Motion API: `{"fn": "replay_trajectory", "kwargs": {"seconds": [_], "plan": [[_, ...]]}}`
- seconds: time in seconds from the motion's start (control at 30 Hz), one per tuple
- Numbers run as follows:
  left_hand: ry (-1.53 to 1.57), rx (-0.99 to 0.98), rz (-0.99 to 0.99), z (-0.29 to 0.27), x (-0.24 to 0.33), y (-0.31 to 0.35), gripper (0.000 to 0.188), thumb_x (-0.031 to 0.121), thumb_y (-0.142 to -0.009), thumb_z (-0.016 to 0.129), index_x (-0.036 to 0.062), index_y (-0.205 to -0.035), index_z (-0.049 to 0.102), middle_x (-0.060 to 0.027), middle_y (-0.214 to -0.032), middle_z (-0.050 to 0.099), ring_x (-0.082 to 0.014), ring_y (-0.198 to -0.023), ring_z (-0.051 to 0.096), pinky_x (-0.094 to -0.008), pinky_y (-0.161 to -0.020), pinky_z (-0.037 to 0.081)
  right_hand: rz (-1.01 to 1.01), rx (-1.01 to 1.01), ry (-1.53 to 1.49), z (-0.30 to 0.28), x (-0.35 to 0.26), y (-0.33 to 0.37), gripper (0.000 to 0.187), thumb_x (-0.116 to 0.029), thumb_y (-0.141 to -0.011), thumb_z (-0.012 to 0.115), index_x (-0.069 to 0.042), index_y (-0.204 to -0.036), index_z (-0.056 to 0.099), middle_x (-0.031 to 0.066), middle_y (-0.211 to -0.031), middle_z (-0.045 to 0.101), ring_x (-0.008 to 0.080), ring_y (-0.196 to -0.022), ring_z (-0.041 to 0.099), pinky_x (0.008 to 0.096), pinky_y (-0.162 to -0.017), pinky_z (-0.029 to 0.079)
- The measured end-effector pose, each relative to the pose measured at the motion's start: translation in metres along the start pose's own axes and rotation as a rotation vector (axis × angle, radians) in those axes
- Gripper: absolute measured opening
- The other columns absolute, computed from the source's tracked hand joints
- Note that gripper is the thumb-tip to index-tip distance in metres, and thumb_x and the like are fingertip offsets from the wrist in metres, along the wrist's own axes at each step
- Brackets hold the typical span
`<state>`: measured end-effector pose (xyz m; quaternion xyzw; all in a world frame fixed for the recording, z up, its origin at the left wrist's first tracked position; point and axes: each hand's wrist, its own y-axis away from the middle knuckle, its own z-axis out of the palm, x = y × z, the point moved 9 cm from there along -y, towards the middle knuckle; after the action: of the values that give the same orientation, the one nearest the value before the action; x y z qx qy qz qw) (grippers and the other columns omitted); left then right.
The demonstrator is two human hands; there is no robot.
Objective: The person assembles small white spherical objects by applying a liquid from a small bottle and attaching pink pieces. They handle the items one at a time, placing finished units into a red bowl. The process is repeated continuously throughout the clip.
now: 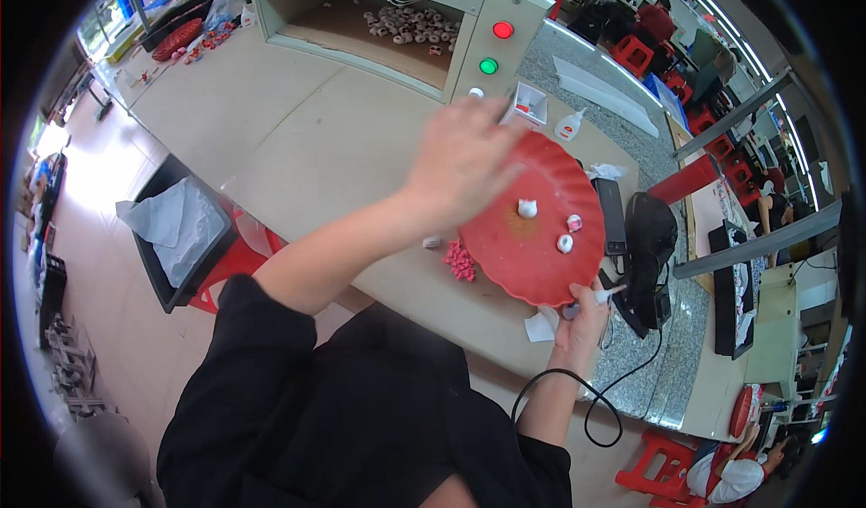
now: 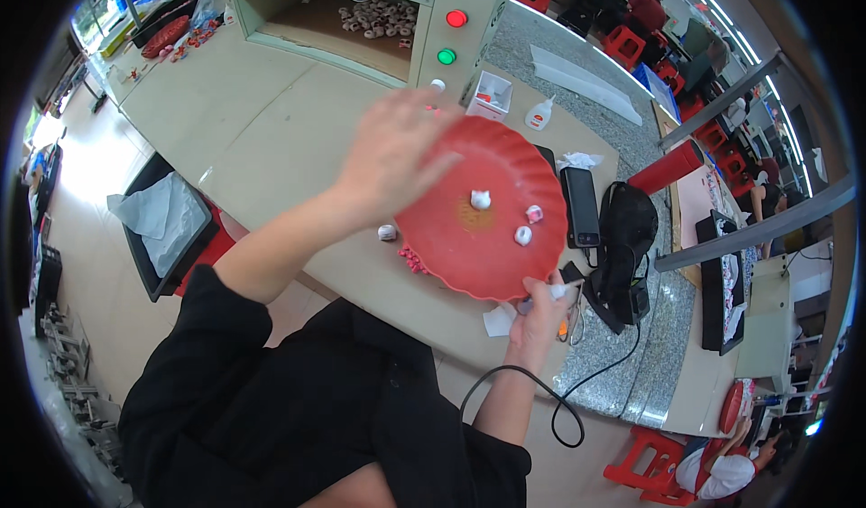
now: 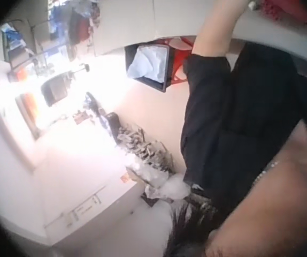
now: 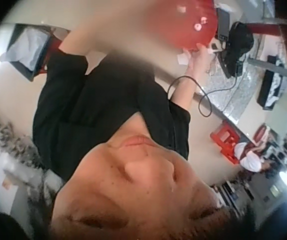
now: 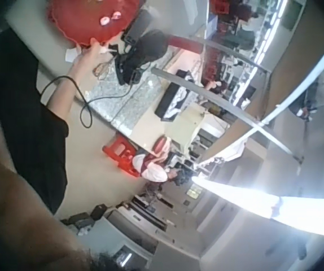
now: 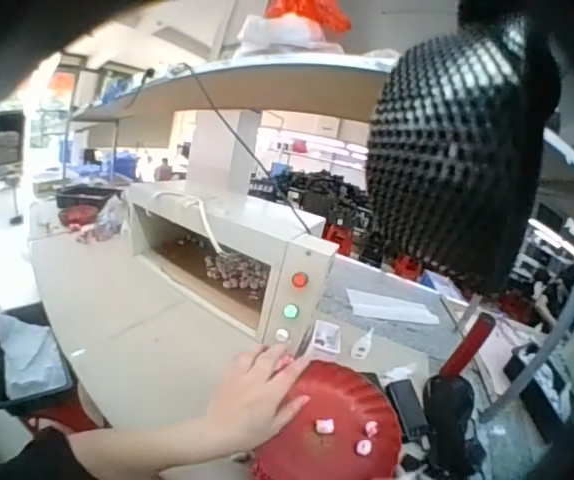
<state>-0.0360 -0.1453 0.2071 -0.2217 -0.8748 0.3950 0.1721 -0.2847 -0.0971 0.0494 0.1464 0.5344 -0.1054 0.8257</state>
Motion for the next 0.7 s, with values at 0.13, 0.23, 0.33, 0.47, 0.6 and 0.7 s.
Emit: {"fn": "replay_trajectory", "kwargs": {"seconds": [0.13,0.23,0.33,0.47,0.6,0.7], "plan": [[0.696,-0.442,-0.826,0.009,-0.117,0.093,0.051,0.026,-0.08,0.055,0.0013,-0.122,0.041,-0.0133,-0.102,0.054,-0.0208,-0.079,0.058,-0.0332,-0.06,0.048,0.018,-0.203,0.02,0.063,0.02,0.006,0.053,-0.001,-0.069,0.057,0.003,-0.12,0.044,0.0081,-0.104,0.058,0.0161,-0.085,0.06,0.0276,-0.068,0.05],[1.166,-0.402,-1.178,-0.003,-0.131,0.141,0.043,0.019,-0.08,0.048,0.0012,-0.118,0.042,-0.0107,-0.09,0.056,-0.0204,-0.067,0.058,-0.0296,-0.046,0.046,0.022,-0.361,0.016,0.114,0.031,0.012,0.053,-0.011,-0.076,0.063,0.002,-0.122,0.042,0.0097,-0.103,0.058,0.0156,-0.079,0.061,0.0286,-0.064,0.05],[1.145,-0.198,-1.39,-0.023,-0.178,0.185,0.029,0.012,-0.079,0.046,0.0009,-0.106,0.049,-0.0087,-0.082,0.058,-0.0175,-0.056,0.058,-0.03,-0.042,0.045,0.17,-0.381,0.018,0.118,0.045,0.01,0.051,-0.023,-0.081,0.063,0.002,-0.121,0.043,0.013,-0.095,0.056,0.0134,-0.063,0.056,0.0278,-0.053,0.048],[1.006,0.001,-1.379,-0.058,-0.245,0.228,0.025,0.012,-0.081,0.044,0.0003,-0.103,0.048,-0.0081,-0.079,0.058,-0.0171,-0.053,0.058,-0.0262,-0.037,0.043,0.232,-0.351,-0.035,0.084,0.055,0.005,0.034,-0.027,-0.086,0.055,-0.002,-0.107,0.049,0.0039,-0.071,0.048,0.01,-0.057,0.046,0.0237,-0.048,0.037],[0.992,-0.028,-1.476,-0.055,-0.29,0.263,0.04,0.02,-0.083,0.045,0.0014,-0.119,0.041,-0.0104,-0.09,0.056,-0.0184,-0.056,0.057,-0.0276,-0.039,0.043,0.252,-0.358,-0.189,0.078,0.047,0.018,0.023,-0.019,-0.086,0.047,-0.003,-0.103,0.049,0.0061,-0.075,0.052,0.0168,-0.068,0.052,0.0301,-0.061,0.044],[0.548,-0.188,-1.404,-0.064,-0.286,0.253,0.039,0.026,-0.087,0.045,0.0007,-0.116,0.043,-0.0123,-0.09,0.056,-0.021,-0.063,0.058,-0.0304,-0.051,0.047,0.171,-0.416,-0.075,0.079,0.037,0.025,0.025,-0.019,-0.085,0.052,-0.003,-0.104,0.049,0.007,-0.08,0.055,0.0171,-0.072,0.055,0.0294,-0.06,0.045]]}}
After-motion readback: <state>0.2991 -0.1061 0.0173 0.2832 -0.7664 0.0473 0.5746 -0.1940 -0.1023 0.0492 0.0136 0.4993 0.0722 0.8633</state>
